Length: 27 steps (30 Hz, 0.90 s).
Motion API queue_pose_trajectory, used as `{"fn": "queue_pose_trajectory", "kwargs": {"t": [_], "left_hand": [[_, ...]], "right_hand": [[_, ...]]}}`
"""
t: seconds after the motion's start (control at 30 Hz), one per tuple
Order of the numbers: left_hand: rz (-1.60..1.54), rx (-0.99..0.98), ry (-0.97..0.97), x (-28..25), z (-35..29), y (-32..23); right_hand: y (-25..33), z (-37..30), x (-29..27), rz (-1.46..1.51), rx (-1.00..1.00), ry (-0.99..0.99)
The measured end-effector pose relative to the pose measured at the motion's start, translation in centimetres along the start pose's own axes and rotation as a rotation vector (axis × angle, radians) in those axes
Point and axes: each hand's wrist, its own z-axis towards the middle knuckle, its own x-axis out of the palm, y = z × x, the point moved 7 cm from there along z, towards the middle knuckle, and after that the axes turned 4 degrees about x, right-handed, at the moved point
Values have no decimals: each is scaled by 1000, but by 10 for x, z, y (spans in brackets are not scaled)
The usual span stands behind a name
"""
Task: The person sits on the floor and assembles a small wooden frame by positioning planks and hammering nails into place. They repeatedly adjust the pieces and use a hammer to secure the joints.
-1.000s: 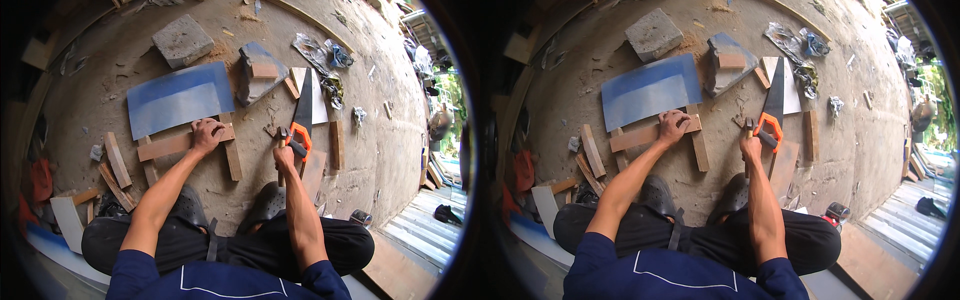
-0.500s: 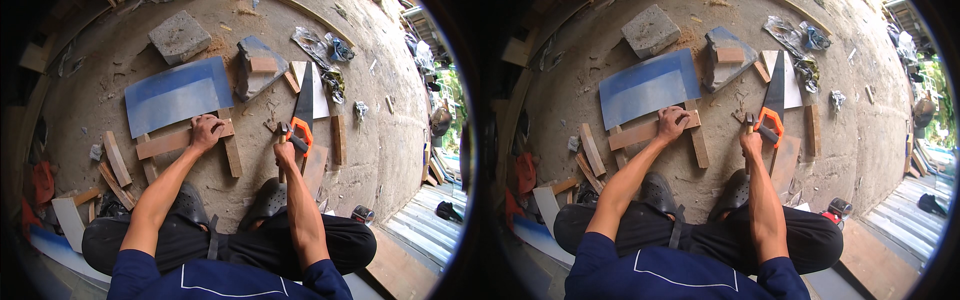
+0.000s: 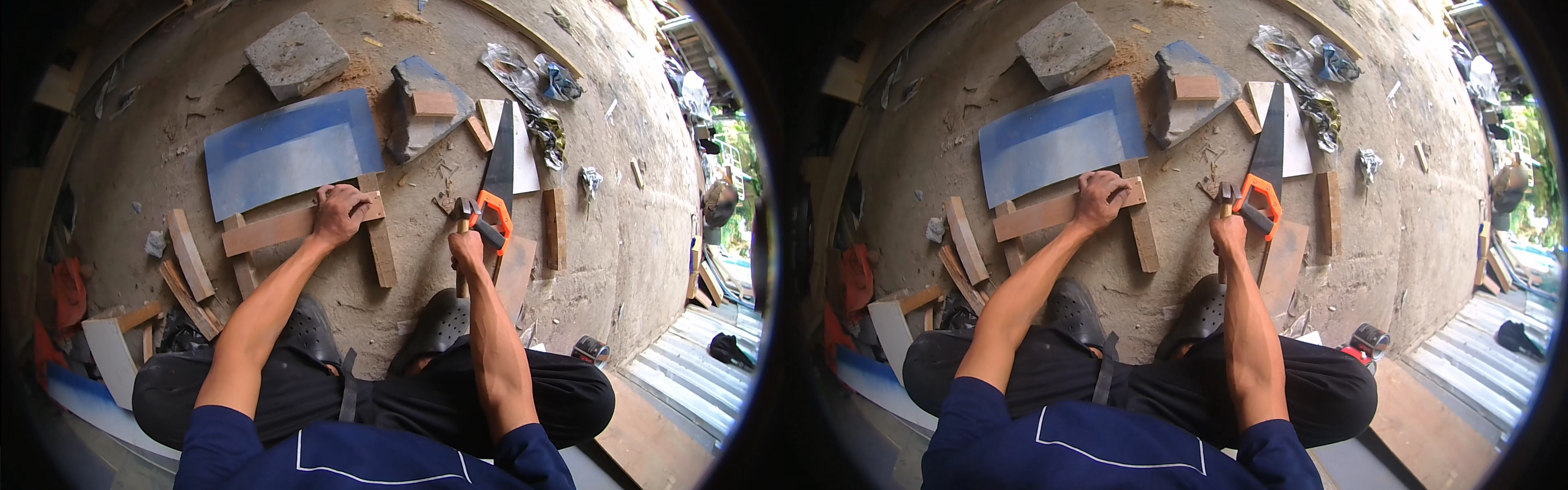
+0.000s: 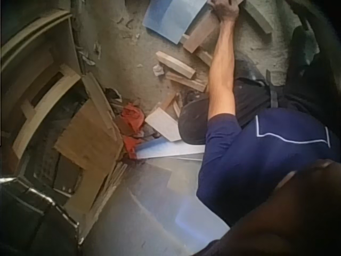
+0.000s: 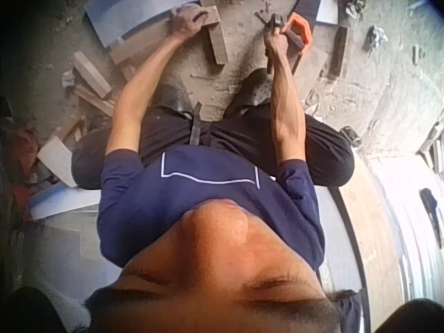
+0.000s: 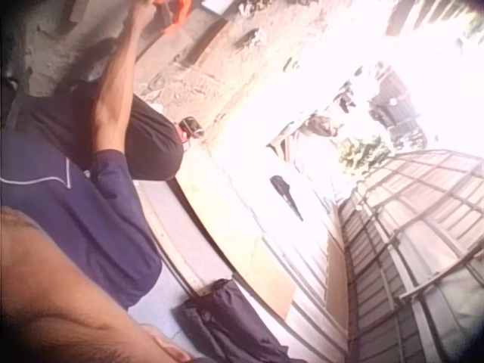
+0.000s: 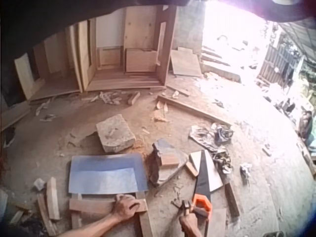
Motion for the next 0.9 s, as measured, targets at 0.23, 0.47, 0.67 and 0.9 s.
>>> {"fn": "queue_pose_trajectory", "kwargs": {"t": [0.23,0.47,0.67,0.9], "left_hand": [[15,29,-4,1,-2,-1],[10,56,-45,-3,-7,0],[59,102,-68,-3,-11,-3],[3,64,-95,-1,-11,2]], "right_hand": [[11,-2,4,36,-85,26],[55,-64,45,177,-289,186],[83,-110,66,-11,-442,178],[88,-119,65,7,-427,197]]}}
